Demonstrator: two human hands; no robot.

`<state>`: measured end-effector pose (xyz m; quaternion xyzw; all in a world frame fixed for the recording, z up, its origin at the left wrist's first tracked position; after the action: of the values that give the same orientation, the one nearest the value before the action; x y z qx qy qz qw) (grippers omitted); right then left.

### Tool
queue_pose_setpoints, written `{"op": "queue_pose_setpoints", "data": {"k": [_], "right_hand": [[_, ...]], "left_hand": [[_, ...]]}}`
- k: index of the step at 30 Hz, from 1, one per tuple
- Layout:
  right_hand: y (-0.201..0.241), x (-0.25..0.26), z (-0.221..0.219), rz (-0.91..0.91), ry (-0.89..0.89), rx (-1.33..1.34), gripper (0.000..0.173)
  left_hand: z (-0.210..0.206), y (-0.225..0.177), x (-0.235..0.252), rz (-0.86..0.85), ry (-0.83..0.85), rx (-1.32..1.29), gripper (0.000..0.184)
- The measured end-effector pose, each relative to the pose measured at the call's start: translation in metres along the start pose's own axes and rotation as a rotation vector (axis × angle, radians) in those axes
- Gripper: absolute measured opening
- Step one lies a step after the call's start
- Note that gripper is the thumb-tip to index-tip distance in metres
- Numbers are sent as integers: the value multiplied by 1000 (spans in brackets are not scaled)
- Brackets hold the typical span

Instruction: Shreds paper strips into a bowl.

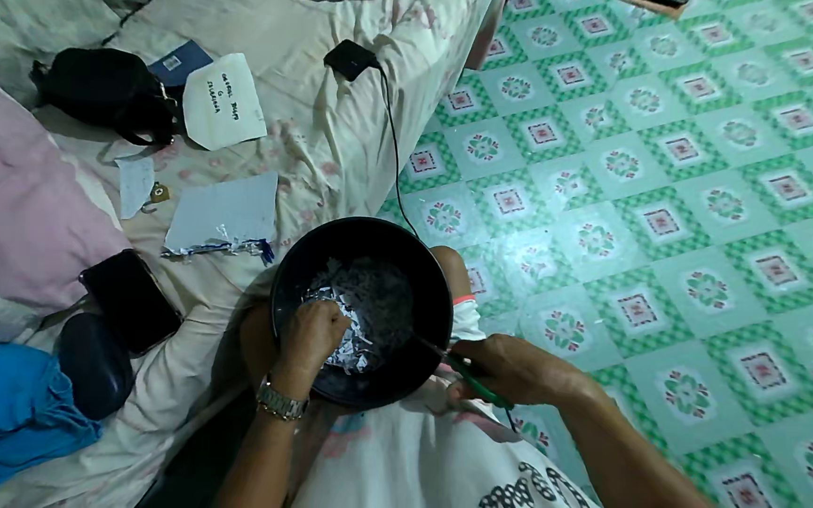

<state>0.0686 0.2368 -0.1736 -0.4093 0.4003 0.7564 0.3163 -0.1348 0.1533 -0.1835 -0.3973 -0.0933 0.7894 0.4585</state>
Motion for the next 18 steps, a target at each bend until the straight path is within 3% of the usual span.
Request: {"op": "queue_pose_setpoints", "data": {"k": [3,6,8,11,15,18], "right_hand": [[11,4,17,311,-75,459,41],[25,8,45,552,-351,818,36],[21,12,59,608,-587,893,33],[7,12,65,688,-825,919,41],[-1,11,54,681,-824,930,43],[-4,13,49,692,-792,957,43]], "left_hand": [[-13,-11,8,-18,135,65,32],[-37,-28,19,-84,299,145,31],[-55,-43,25,-184,310,160,31],[-82,-59,29,-181,355,157,35],[-102,-64,30,-81,446,149,40],[-110,-54,30,-62,386,118,42]]}}
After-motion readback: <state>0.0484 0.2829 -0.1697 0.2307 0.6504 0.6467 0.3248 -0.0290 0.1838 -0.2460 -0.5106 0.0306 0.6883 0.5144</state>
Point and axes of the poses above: each hand's wrist, its own x-axis towards the middle knuckle, its own z-axis out of the back of the hand, y = z × x, the point moved 10 cm from there along x, towards the middle knuckle, and after that the axes turned 15 degrees about -z, right-handed, at the moved point
